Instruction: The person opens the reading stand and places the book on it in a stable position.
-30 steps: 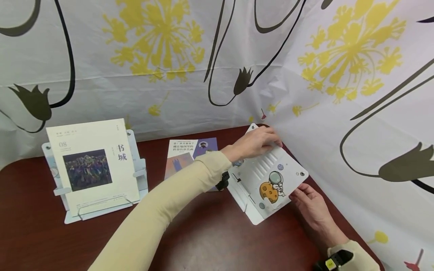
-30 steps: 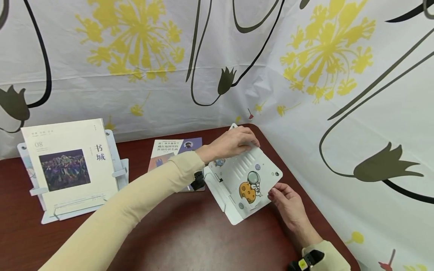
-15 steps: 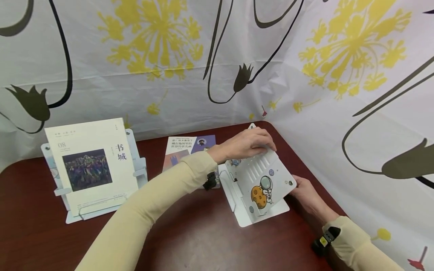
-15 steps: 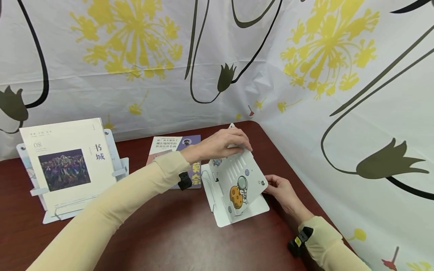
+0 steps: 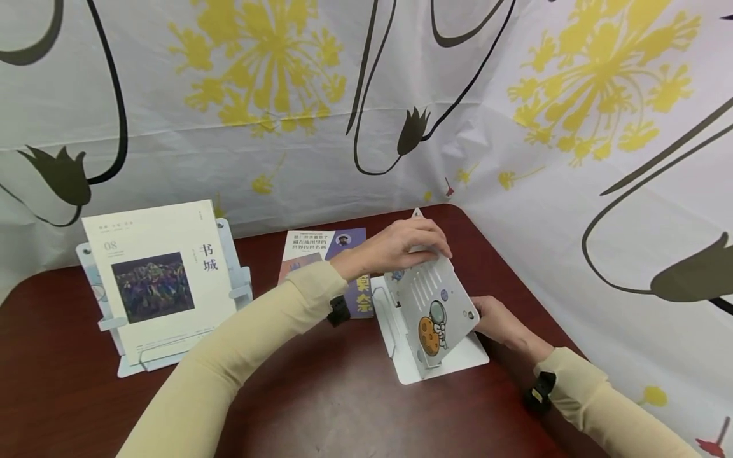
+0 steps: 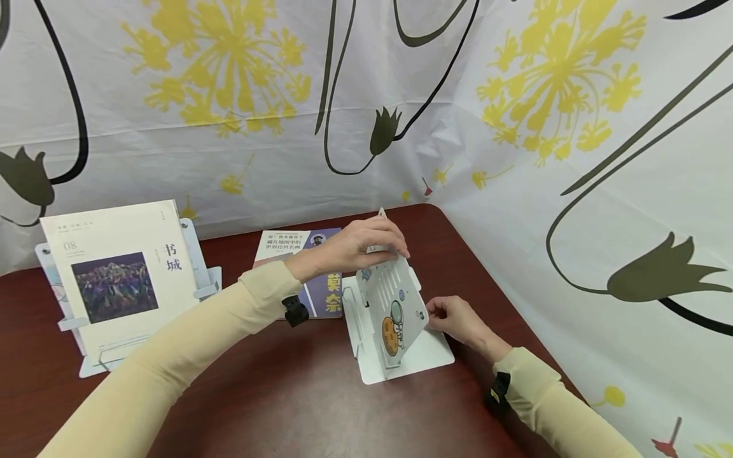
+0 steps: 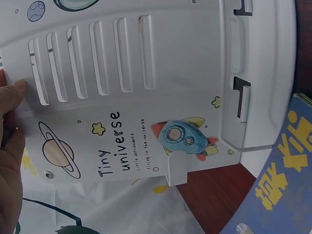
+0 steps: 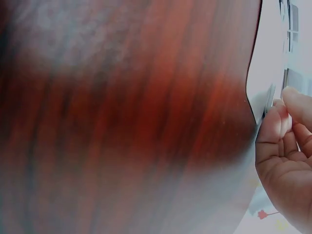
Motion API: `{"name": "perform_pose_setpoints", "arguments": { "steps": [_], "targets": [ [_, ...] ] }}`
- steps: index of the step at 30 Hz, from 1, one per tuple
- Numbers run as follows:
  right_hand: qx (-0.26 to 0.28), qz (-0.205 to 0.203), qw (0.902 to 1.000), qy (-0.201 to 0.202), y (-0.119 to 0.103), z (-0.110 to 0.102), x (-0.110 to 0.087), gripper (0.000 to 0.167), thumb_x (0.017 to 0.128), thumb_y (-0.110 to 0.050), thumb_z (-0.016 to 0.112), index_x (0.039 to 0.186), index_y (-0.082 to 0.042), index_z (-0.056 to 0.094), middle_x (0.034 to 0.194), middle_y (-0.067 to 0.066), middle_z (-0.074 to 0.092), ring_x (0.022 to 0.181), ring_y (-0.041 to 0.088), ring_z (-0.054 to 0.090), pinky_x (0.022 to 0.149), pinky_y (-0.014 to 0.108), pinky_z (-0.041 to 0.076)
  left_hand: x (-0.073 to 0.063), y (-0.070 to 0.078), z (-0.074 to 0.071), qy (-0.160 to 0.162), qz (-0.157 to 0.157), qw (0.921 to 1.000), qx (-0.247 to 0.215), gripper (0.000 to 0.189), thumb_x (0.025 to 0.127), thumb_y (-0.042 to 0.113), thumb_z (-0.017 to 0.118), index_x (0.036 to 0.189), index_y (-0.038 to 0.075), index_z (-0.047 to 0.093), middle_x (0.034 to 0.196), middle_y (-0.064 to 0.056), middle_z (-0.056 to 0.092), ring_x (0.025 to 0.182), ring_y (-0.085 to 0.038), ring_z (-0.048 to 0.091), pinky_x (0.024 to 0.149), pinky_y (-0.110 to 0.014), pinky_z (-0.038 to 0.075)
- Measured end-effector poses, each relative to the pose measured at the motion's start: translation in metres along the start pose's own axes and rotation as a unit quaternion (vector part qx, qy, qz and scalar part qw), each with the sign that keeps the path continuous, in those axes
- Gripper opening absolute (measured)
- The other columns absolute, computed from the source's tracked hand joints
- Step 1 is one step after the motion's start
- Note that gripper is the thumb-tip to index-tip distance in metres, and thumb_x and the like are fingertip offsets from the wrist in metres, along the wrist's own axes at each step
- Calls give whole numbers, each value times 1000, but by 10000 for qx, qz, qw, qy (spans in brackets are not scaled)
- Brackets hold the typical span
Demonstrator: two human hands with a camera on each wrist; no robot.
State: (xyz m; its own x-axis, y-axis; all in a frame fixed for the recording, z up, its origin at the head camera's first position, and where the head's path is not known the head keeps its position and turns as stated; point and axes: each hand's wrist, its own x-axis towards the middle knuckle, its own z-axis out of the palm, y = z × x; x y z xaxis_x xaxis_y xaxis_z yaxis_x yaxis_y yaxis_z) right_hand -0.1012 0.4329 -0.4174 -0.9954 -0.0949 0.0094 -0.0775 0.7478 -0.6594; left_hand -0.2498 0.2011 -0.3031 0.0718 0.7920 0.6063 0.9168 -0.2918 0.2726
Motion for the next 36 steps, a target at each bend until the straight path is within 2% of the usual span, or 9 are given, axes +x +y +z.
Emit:
{"name": "perform_pose_setpoints", "arguments": {
  "steps": [4, 9, 13, 19, 27, 36],
  "targets": [
    [146, -103, 9996, -198, -2, 0, -1, 22, 80, -2, 72, 101, -3, 69, 90, 6, 70, 76, 6, 61, 65, 23, 50, -6, 2, -2, 138, 76, 9999, -44, 14, 89, 7, 64, 101, 11, 71, 104, 0, 64, 103, -9, 55, 91, -19, 42],
    [-227, -179, 9994, -194, -6, 2, -1, 17, 79, -5, 72, 96, -6, 70, 87, 4, 70, 69, 4, 56, 59, 21, 47, -13, 2, -3, 386, 252, 9989, -52, 14, 89, 7, 64, 100, 11, 70, 103, -1, 64, 103, -10, 56, 91, -21, 44],
    [-347, -155, 9990, -227, -9, 5, 1, 10, 79, -3, 72, 86, -8, 68, 80, 1, 68, 62, 5, 51, 53, 21, 44, -19, 1, -4, 612, 434, 9972, -60, 13, 88, 6, 65, 99, 10, 70, 102, -2, 65, 101, -11, 57, 90, -22, 45],
    [-257, -230, 9991, -243, -10, 9, 2, 11, 78, 0, 71, 77, -5, 61, 75, 1, 65, 63, 5, 52, 53, 21, 46, -26, 2, -6, 774, 530, 9956, -18, 12, 87, 5, 66, 97, 9, 70, 100, -3, 65, 99, -12, 57, 88, -24, 46],
    [-112, -121, 9992, -375, -6, 9, 3, 10, 79, -4, 72, 79, -9, 63, 74, -2, 62, 64, 6, 51, 56, 21, 45, -28, 2, -6, 808, 488, 9955, -13, 13, 85, 3, 67, 96, 8, 70, 99, -4, 65, 98, -13, 58, 88, -25, 46],
    [399, -56, 9980, -494, 3, 7, 1, 5, 83, -7, 70, 84, -5, 65, 83, 3, 64, 70, 8, 53, 59, 21, 46, -28, 3, -6, 813, 519, 9953, 18, 14, 84, 3, 68, 96, 9, 71, 99, -4, 65, 97, -13, 58, 88, -24, 46]
  ]
}}
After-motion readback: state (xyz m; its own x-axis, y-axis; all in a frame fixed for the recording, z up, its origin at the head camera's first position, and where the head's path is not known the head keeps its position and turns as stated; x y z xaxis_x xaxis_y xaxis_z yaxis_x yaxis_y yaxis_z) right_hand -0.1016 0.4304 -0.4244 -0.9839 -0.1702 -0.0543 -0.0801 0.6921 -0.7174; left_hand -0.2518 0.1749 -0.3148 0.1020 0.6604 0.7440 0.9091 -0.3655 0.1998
